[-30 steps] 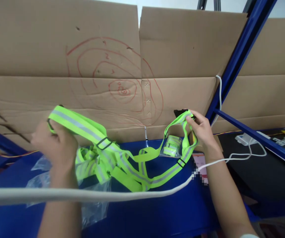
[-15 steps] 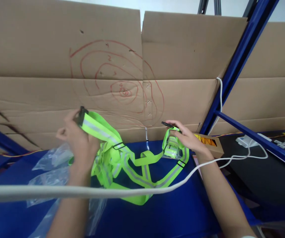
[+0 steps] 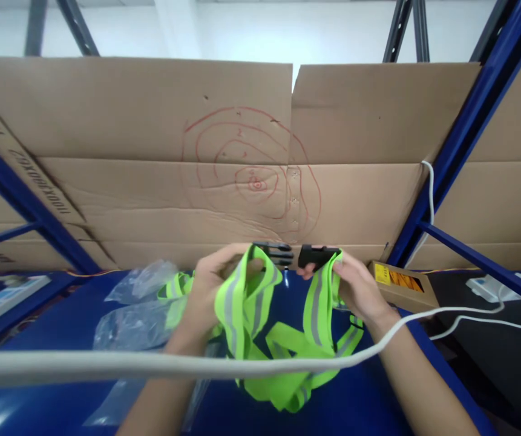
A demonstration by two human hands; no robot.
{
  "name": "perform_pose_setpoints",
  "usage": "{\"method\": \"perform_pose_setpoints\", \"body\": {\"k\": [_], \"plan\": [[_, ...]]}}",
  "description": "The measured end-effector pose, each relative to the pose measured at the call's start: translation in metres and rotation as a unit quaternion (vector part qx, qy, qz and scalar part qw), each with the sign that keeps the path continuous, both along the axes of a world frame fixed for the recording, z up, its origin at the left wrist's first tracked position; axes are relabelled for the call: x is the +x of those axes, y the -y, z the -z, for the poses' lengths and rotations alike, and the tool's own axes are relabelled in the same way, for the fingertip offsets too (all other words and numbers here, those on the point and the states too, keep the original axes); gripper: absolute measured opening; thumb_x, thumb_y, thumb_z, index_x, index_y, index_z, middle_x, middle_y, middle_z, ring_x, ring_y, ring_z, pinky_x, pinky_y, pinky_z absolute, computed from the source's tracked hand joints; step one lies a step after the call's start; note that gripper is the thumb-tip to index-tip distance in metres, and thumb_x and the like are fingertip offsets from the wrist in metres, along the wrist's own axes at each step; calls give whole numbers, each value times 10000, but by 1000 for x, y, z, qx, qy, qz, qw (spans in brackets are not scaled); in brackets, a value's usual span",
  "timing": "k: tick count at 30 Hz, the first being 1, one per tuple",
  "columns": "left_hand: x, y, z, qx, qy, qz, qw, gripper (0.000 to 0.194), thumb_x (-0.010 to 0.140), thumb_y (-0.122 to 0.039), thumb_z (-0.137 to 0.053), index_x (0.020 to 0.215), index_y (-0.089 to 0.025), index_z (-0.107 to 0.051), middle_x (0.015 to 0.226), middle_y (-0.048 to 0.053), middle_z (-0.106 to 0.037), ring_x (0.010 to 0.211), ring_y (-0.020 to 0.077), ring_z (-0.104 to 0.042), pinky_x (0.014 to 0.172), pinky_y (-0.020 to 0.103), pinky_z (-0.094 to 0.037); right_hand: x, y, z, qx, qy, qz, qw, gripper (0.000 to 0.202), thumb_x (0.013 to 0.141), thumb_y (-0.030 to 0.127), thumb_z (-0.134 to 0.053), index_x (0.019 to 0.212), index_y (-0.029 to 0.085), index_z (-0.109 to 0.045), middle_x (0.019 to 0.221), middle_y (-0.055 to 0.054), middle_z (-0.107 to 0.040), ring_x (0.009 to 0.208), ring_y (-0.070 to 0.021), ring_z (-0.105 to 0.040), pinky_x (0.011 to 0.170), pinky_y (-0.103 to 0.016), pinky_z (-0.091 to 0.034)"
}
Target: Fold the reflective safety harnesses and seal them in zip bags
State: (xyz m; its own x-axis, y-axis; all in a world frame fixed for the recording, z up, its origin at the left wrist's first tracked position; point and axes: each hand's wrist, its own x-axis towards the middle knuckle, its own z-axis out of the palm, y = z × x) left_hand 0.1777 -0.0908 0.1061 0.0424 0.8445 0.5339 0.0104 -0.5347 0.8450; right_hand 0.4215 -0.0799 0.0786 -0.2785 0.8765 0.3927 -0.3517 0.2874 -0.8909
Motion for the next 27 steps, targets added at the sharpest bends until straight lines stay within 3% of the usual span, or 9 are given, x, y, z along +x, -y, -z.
{"method": "perform_pose_setpoints", "body": {"k": [4,9,21,27], "plan": [[15,8,0,-5,0,23,1000,209,719,-379,-872,839,-232,-786,724,35,-718,683,223,-688,611,317,-581,-9,10,-1,-11,-8,-24,1000,329,875,485,-669,1085,234,-708,925,-76,-759,884,-279,-730,843,-431,-587],[13,9,0,16,44,-56,997,161,757,-343,-848,881,-258,-791,756,20,-727,693,208,-698,638,316,-595,-6,14,-6,-2,-57,6,998,293,882,450,-651,1067,229,-702,944,-78,-759,900,-271,-728,800,-392,-586],[7,4,7,8,-66,9,998,150,764,-302,-842,895,-243,-801,722,20,-725,647,184,-668,570,256,-534,-9,15,-3,-18,-28,-30,999,303,923,457,-638,1155,265,-670,946,-52,-725,817,-227,-707,749,-344,-579],[7,7,-1,-20,6,-10,1000,176,735,-275,-866,860,-174,-794,679,24,-685,606,147,-625,525,202,-493,-7,12,1,19,-9,-25,999,277,992,401,-582,1235,286,-647,979,-29,-712,844,-189,-706,748,-293,-557]]}}
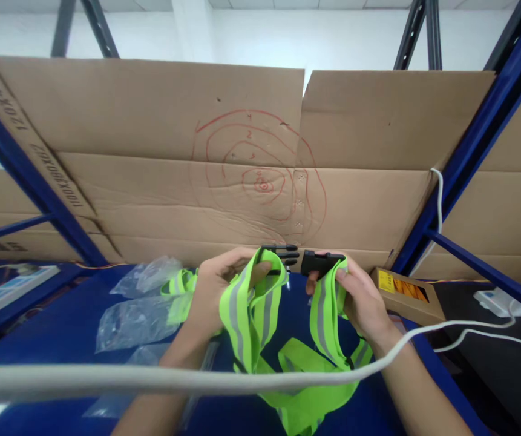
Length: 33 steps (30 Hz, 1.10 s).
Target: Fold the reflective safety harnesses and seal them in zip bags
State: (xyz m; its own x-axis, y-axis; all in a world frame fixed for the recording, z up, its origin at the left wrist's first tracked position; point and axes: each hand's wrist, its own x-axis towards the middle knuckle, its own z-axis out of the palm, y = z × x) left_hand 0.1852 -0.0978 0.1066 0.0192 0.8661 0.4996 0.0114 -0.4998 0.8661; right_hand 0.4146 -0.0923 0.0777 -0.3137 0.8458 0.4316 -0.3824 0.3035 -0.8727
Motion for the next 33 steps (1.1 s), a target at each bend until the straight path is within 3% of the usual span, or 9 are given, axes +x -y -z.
{"method": "perform_pose_setpoints", "body": {"k": [9,15,21,26,28,29,31,32,33], "plan": [[3,2,0,-33,-14,58,998,149,730,-227,-865,853,-179,-794,672,0,-675,591,109,-582,513,163,-446,-4,0,-2,-16,-23,-30,999,275,998,412,-568,1227,275,-633,966,-25,-707,807,-175,-700,737,-280,-544],[-4,-3,2,-94,-67,118,986,118,764,-261,-834,800,-159,-786,673,10,-677,590,128,-586,526,188,-455,-2,2,-4,4,103,20,994,316,991,461,-579,1245,285,-649,1014,-26,-713,872,-175,-656,742,-264,-529],[-6,-5,0,-133,-115,155,972,186,805,-318,-789,858,-140,-784,798,56,-747,683,200,-671,598,248,-523,-10,-1,2,-11,137,29,990,315,956,541,-606,1102,293,-736,853,-3,-697,701,-161,-612,699,-276,-539],[-36,-14,-7,-57,-275,152,948,256,844,-361,-734,1043,-213,-795,985,62,-788,906,252,-733,784,279,-577,-2,-9,3,-35,77,26,996,357,903,536,-688,1143,278,-741,911,-12,-735,790,-173,-682,802,-299,-561],[-51,-16,-11,2,-347,82,934,291,881,-406,-682,1108,-255,-783,1053,50,-788,990,250,-733,879,287,-563,7,-12,-1,-44,32,63,996,389,885,528,-710,1179,273,-728,989,-28,-749,921,-204,-706,886,-325,-561],[-55,-14,-12,34,-352,2,935,290,901,-436,-651,1089,-260,-784,1039,43,-791,965,239,-736,874,284,-556,10,-14,-3,-44,15,83,995,402,890,525,-700,1202,272,-716,1023,-36,-750,982,-222,-707,920,-344,-558],[-54,-6,-14,91,-311,-189,927,296,932,-471,-602,1031,-252,-776,980,30,-789,873,212,-727,825,278,-537,13,-14,-5,-20,15,118,993,411,935,515,-634,1261,270,-681,1093,-52,-742,1091,-251,-687,979,-388,-547],[-48,0,-14,113,-283,-248,919,294,940,-472,-591,1000,-246,-768,934,21,-782,820,195,-714,787,270,-525,12,-13,-5,9,34,141,989,404,961,500,-596,1287,271,-662,1143,-58,-728,1151,-258,-664,1018,-409,-531],[-39,7,-13,123,-268,-264,918,289,950,-465,-580,996,-243,-759,901,11,-773,786,181,-701,755,262,-515,8,-11,-3,51,65,171,982,391,984,476,-563,1308,272,-643,1208,-66,-702,1218,-262,-629,1068,-430,-502]]}}
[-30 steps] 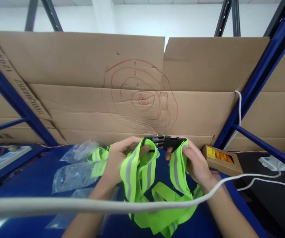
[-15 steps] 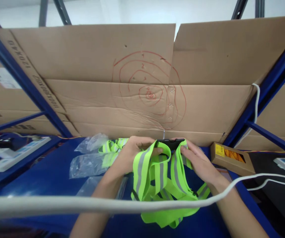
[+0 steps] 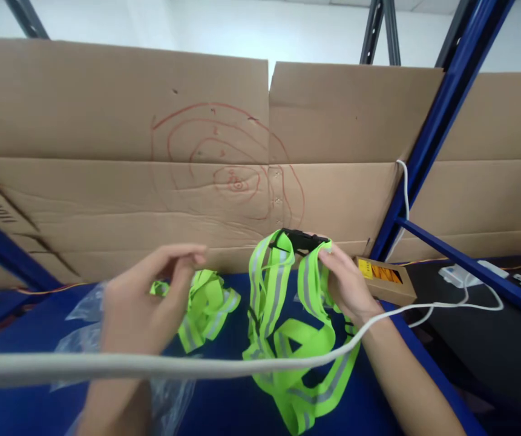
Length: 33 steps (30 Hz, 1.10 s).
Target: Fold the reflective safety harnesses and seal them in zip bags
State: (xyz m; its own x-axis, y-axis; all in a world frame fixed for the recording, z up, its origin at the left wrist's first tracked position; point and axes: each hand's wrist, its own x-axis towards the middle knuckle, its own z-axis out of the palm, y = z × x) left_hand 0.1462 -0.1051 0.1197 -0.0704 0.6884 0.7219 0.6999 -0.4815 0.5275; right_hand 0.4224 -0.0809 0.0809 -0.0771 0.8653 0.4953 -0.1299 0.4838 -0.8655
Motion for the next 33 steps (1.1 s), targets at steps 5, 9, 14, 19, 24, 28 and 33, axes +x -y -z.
{"method": "perform_pose_setpoints", "body": {"k": [5,9,14,19,24,28,33], "plan": [[48,14,10,-145,-36,190,970,350,933,-495,-592,1053,-195,-727,901,21,-749,759,174,-660,669,256,-490,-34,20,14,257,272,78,924,542,1007,299,-532,1531,249,-400,1505,-139,-426,1477,-247,-370,1235,-465,-332],[52,-12,19,-183,31,223,957,361,915,-511,-614,949,-167,-720,861,34,-698,796,187,-612,681,268,-474,-38,20,20,306,354,21,884,752,959,411,-634,1593,218,-279,1563,-175,-343,1496,-285,-346,1210,-470,-384],[44,-26,18,-176,70,245,951,294,903,-468,-665,976,-203,-771,964,62,-693,954,222,-592,833,307,-479,-17,3,16,260,230,145,927,416,992,364,-579,1401,296,-550,1450,-106,-484,1237,-254,-589,1103,-461,-475],[50,-16,14,-313,189,370,854,394,853,-414,-754,1176,-190,-728,1134,98,-736,1057,266,-672,918,332,-539,-14,-4,12,192,181,177,948,393,992,442,-564,1357,298,-585,1406,-91,-505,1314,-267,-517,1134,-467,-420],[52,-29,25,-295,212,395,844,555,845,-346,-764,1341,-191,-570,1195,113,-729,1070,229,-700,927,304,-548,-21,-9,15,167,210,104,958,461,984,406,-600,1414,265,-510,1426,-102,-535,1377,-239,-479,1177,-435,-366],[37,-48,32,-241,193,227,924,762,752,-312,-843,1389,-198,-440,846,51,-769,722,181,-722,627,209,-519,-15,-20,19,166,243,107,950,332,997,381,-580,1302,249,-588,1323,-98,-598,1288,-225,-547,1127,-424,-408],[26,-42,22,-304,230,303,873,717,731,-328,-872,1299,-244,-441,828,48,-764,707,205,-739,594,220,-533,-2,-32,19,150,182,108,966,437,991,465,-579,1373,252,-561,1455,-107,-508,1419,-219,-439,1188,-421,-352]]}}
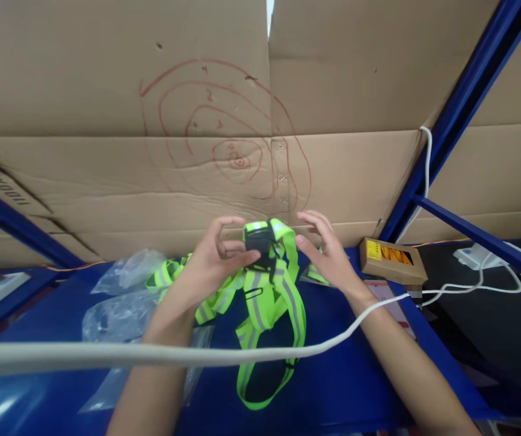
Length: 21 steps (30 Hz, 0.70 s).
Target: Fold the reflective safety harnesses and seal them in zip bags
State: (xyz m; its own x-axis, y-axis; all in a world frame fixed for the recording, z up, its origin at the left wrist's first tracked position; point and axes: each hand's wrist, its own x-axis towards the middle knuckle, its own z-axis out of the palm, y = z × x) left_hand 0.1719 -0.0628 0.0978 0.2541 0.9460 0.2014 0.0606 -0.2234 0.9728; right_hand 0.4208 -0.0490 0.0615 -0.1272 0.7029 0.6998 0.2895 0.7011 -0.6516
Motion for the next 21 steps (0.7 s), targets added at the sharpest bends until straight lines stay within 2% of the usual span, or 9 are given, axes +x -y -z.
{"method": "perform_pose_setpoints", "body": {"k": [3,6,9,11,13,15,17,19,21], "plan": [[8,14,-6,-65,53,129,988,592,787,-284,-839,1264,-254,-489,859,51,-767,713,192,-741,632,229,-555,1,4,-1,-69,-47,-94,992,613,970,611,-543,1488,293,-475,1596,-77,-407,1510,-218,-333,1245,-419,-263],[23,23,-6,-100,150,174,968,491,784,-254,-842,1190,-258,-567,880,30,-762,729,182,-742,661,233,-575,-7,12,6,-179,-89,-238,951,806,872,782,-531,1501,281,-478,1536,-80,-505,1448,-259,-435,1208,-437,-330],[33,22,-3,-120,234,137,955,399,757,-238,-858,1090,-251,-639,993,17,-753,778,165,-741,695,221,-588,-24,17,23,-293,-114,-311,897,829,763,816,-635,1339,221,-628,1310,-92,-677,1192,-263,-635,1053,-411,-494],[33,18,-2,-123,264,85,953,350,741,-242,-865,1024,-244,-659,998,9,-746,763,156,-730,658,209,-582,-36,18,33,-359,-146,-316,866,767,703,791,-718,1196,204,-691,1122,-77,-745,985,-232,-697,922,-373,-556],[29,12,-4,-113,286,30,951,351,716,-234,-878,990,-238,-659,928,-3,-740,711,144,-707,595,194,-560,-44,20,38,-406,-191,-314,837,758,647,811,-740,1091,197,-714,988,-70,-762,875,-226,-710,839,-364,-575],[23,6,-5,-92,311,-22,946,387,671,-203,-898,963,-230,-646,858,-23,-727,656,122,-678,552,176,-538,-49,23,39,-431,-222,-327,811,810,615,878,-689,1043,191,-726,973,-92,-764,894,-254,-721,839,-391,-580],[21,2,-5,-88,329,-57,938,419,633,-183,-914,935,-222,-626,822,-41,-718,602,102,-650,515,167,-522,-53,27,37,-434,-225,-352,798,833,603,890,-681,1053,191,-735,1044,-110,-762,982,-283,-722,909,-426,-567],[21,-1,-4,-102,339,-78,932,436,615,-184,-922,917,-216,-609,808,-49,-713,573,97,-641,490,169,-514,-58,30,36,-417,-199,-374,804,761,606,758,-806,1127,209,-726,1145,-94,-746,1093,-289,-698,1011,-442,-521],[24,-2,-2,-109,346,-93,927,451,602,-195,-930,915,-212,-604,811,-42,-716,583,105,-654,497,178,-525,-67,32,38,-400,-164,-382,817,690,620,543,-910,1207,246,-703,1209,-53,-730,1202,-282,-653,1089,-441,-466]]}}
